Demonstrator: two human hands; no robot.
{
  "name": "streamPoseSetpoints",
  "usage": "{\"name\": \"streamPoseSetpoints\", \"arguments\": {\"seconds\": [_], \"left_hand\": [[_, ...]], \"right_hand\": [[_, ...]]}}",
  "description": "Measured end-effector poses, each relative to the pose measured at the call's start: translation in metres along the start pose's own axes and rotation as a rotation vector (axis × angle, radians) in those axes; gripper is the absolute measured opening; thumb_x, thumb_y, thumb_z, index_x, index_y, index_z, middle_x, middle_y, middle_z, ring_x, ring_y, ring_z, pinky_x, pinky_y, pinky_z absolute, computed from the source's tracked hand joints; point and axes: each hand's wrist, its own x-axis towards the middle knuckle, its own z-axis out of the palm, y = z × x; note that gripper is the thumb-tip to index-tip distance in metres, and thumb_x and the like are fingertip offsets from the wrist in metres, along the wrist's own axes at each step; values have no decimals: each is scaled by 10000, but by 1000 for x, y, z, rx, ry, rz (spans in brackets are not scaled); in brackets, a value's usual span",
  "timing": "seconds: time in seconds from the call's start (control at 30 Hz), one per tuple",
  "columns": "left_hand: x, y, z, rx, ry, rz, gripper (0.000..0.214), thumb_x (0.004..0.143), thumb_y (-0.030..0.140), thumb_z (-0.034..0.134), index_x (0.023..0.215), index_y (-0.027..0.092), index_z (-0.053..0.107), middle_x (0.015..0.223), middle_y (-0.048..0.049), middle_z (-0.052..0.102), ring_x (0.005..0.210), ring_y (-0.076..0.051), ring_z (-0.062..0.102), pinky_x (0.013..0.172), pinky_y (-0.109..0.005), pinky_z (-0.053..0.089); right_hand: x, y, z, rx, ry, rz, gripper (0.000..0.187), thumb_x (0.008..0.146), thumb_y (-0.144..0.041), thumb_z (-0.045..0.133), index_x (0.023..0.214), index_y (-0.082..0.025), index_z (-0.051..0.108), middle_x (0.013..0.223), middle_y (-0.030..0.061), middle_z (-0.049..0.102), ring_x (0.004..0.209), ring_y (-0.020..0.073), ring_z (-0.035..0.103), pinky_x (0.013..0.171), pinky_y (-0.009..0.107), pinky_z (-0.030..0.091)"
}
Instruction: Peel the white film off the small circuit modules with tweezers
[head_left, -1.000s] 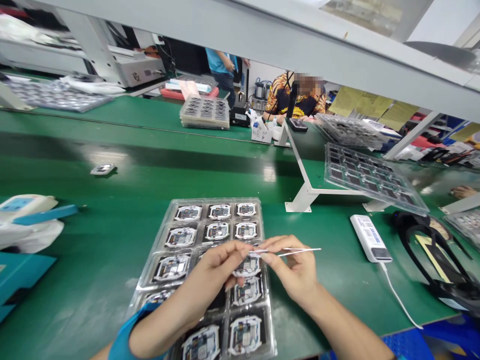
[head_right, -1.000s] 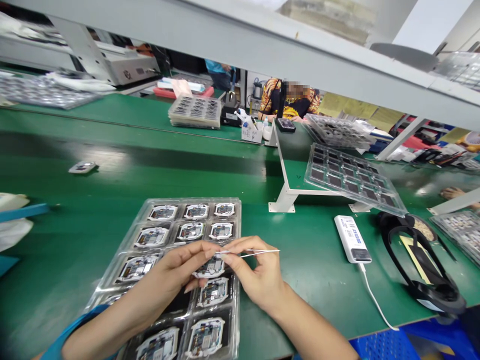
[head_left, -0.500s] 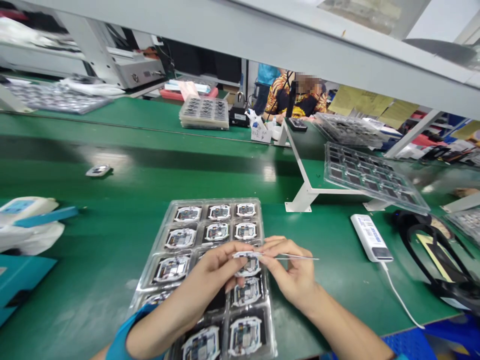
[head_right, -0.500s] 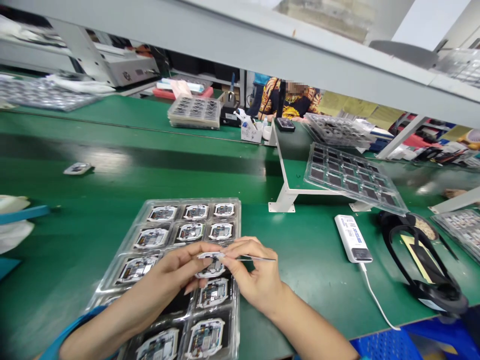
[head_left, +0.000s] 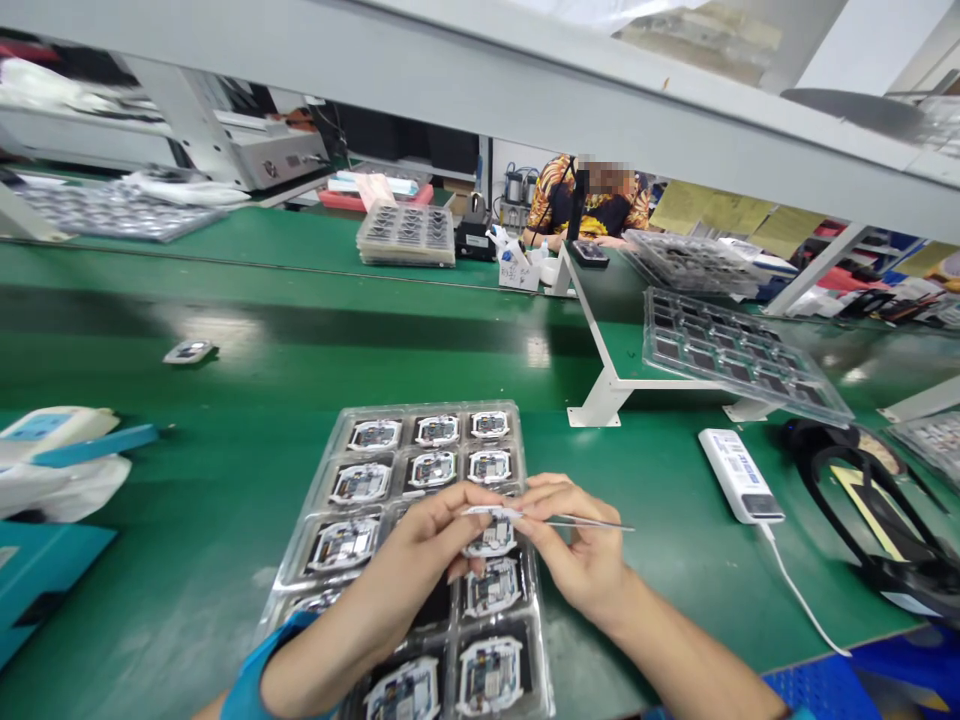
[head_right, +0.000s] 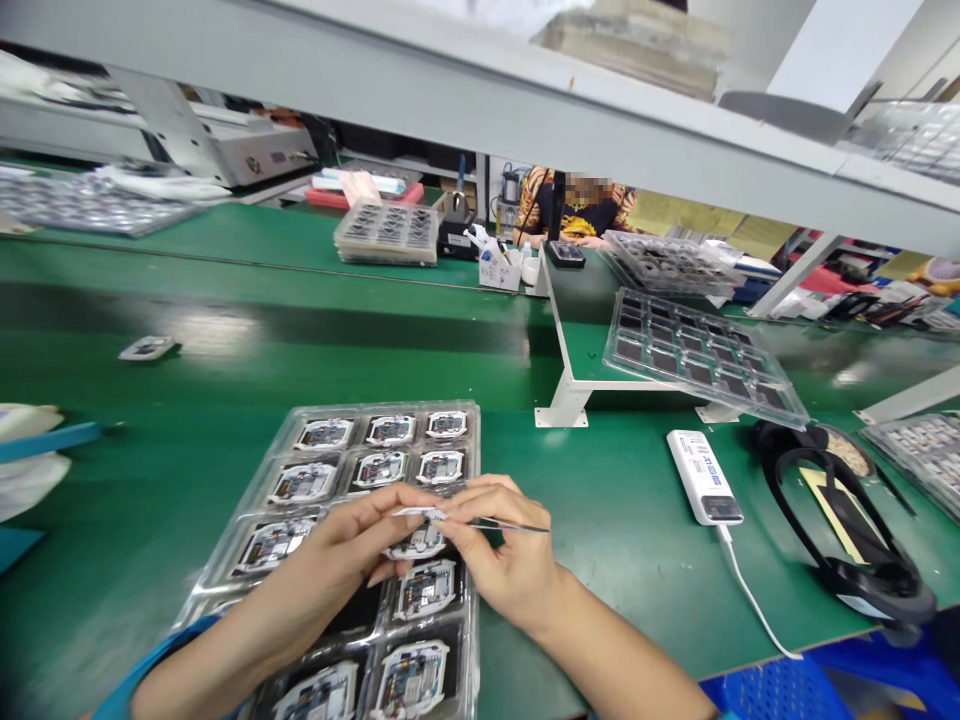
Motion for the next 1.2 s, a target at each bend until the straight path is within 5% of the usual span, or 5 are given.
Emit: {"name": "streamPoseSetpoints", "arguments": {"seconds": [0.3, 0.5, 0.83, 1.03, 1.2], "left_hand": [[-7, 2, -2, 19, -124, 97, 299, 741, 323, 772, 1012, 238, 677, 838, 34, 669, 769, -143, 584, 703, -240, 456], [-13, -16, -24, 208, -187, 195, 265, 826, 333, 718, 1044, 265, 585, 861, 27, 679, 793, -182, 637, 720, -282, 509], [-49, -64, -65, 1094, 301, 677, 268, 919, 395, 629, 1181, 349, 666, 1331, -50, 645, 1257, -333, 521, 1051, -500, 429], [-46, -56, -62, 1169, 320, 663, 297, 927, 481, 575, 1132, 300, 691, 1351, -97, 637, 1258, -354, 508, 1022, -490, 427], [-21, -31, -58, 1348, 489, 570, 234, 922, 353, 552, 981, 224, 737, 1218, -178, 710, 1203, -427, 534, 957, -570, 397]], "right_hand": [[2, 1, -2, 116, 20, 79, 192, 826, -68, 747, 901, -244, 733, 880, 26, 819, 846, 199, 774, 915, 394, 578], [3, 1, 0, 371, 97, 316, 121, 839, -162, 771, 869, -262, 710, 873, -14, 815, 841, 161, 778, 798, 295, 605], [2, -1, -1, 362, 133, 358, 103, 827, -249, 798, 863, -240, 702, 881, 13, 816, 870, 182, 775, 815, 321, 599], [5, -2, -1, 308, 138, 325, 113, 825, -282, 798, 844, -233, 699, 852, 23, 813, 837, 195, 779, 781, 334, 613], [3, -1, -2, 249, 139, 323, 117, 824, -297, 798, 844, -232, 702, 861, 32, 813, 837, 203, 776, 782, 345, 613]]}}
